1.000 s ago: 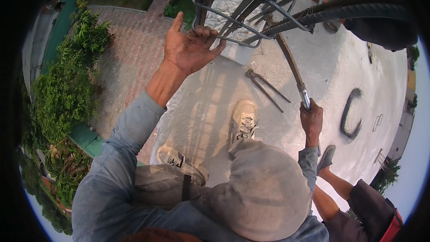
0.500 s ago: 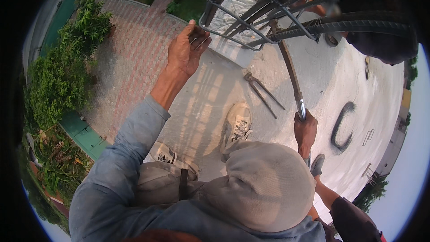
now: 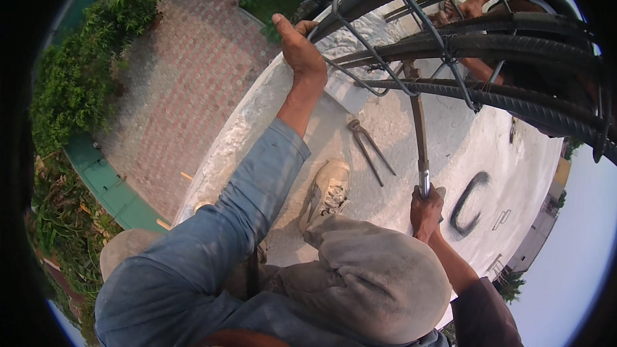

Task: The person assembles a metal frame structure on a rooftop using a wrench and pliers. They tighten bolts and adjust metal bars while another person assists nearby.

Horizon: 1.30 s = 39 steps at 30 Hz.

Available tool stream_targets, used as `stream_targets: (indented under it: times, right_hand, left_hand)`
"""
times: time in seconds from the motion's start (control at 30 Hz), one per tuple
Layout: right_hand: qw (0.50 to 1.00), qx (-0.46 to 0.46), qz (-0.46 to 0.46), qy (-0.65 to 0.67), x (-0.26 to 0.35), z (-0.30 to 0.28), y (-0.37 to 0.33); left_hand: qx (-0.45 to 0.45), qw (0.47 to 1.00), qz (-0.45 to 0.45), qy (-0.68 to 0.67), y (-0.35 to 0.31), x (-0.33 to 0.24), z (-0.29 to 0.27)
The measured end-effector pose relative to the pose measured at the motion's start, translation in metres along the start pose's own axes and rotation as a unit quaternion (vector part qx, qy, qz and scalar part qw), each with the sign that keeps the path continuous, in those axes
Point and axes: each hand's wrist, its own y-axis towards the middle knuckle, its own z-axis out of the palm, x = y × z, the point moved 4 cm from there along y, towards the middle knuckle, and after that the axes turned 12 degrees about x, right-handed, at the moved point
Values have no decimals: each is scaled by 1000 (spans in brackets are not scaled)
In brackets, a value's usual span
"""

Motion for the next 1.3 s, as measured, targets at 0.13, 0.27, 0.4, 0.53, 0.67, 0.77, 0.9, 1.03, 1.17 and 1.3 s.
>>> stream_targets:
  times: [0.13, 0.27, 0.4, 0.53, 0.67, 0.77, 0.9, 1.03, 1.17, 1.3]
  right_hand:
    - [1000, 14, 16, -3, -6, 3, 0]
    - [1000, 6, 4, -1, -8, 7, 4]
    - [1000, 12, -7, 10, -6, 10, 4]
    - [1000, -2, -1, 3, -3, 5, -4]
    - [999, 15, 28, 16, -5, 7, -7]
    - [999, -6, 32, 21, -11, 13, 0]
    - [998, 34, 29, 33, -24, 28, 11]
    - [999, 30, -5, 38, -34, 37, 18]
    - [998, 19, -37, 47, -34, 48, 36]
    - [995, 24, -42, 86, -42, 44, 52]
  left_hand:
    - [-20, 999, 2, -35, -1, 0, 2]
    - [8, 999, 1, -36, -8, -5, -2]
    - [28, 996, 17, -78, -14, -8, 3]
    - [-55, 996, 60, -41, -16, -9, 6]
    - [-31, 996, 52, -69, -17, -9, 6]
    - [-13, 992, 58, -114, -20, -12, 11]
    - [-5, 999, 51, -19, -23, -14, 13]
    - [-2, 997, 61, -37, -17, -4, 11]
    - [-15, 995, 61, -79, -10, 4, 8]
    - [-22, 996, 46, -80, -7, 8, 7]
